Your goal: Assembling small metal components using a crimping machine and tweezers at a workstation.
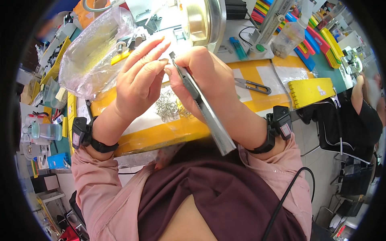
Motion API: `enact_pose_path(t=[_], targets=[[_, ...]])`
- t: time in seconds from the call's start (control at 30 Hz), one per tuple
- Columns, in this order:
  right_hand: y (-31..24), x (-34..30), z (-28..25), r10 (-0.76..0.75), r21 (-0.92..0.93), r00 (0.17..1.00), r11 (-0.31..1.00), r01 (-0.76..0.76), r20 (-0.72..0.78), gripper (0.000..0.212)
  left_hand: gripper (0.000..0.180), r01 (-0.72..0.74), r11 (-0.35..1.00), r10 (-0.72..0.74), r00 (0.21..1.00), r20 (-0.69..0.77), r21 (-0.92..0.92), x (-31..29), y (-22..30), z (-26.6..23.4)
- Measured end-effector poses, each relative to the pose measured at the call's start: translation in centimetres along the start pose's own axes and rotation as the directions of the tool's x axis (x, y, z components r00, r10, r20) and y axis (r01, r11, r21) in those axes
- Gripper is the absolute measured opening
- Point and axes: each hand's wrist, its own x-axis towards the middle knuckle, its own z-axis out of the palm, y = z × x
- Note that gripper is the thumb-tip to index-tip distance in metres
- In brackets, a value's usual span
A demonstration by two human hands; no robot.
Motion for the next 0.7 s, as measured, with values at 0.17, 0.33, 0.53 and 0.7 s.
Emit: enact_pose_path(t=[0.17,0.33,0.53,0.7], targets=[[-0.1,0.0,-0.9,-0.112,-0.124,0.983,0.984,0.131,0.148,0.021,0.012,-0.022,0.999,0.022,1.000,0.005,0.039,0.2,0.1,-0.1],[-1.0,-1.3,-3.6,-0.120,-0.092,0.986,0.987,0.131,0.112,0.017,0.012,-0.022,0.999,0.023,0.999,-0.025,0.039,0.2,0.0,-0.3],[2.3,-5.0,-5.6,0.808,0.516,0.511,0.316,-0.796,0.293,0.016,0.005,0.251,0.943,-0.263,0.964,-0.029,-0.219,0.1,0.1,-0.2],[1.4,-4.8,-7.6,0.759,0.570,0.145,-0.334,-0.750,0.635,0.028,0.008,0.541,0.582,-0.587,0.796,0.147,-0.607,-0.1,0.4,0.2]])
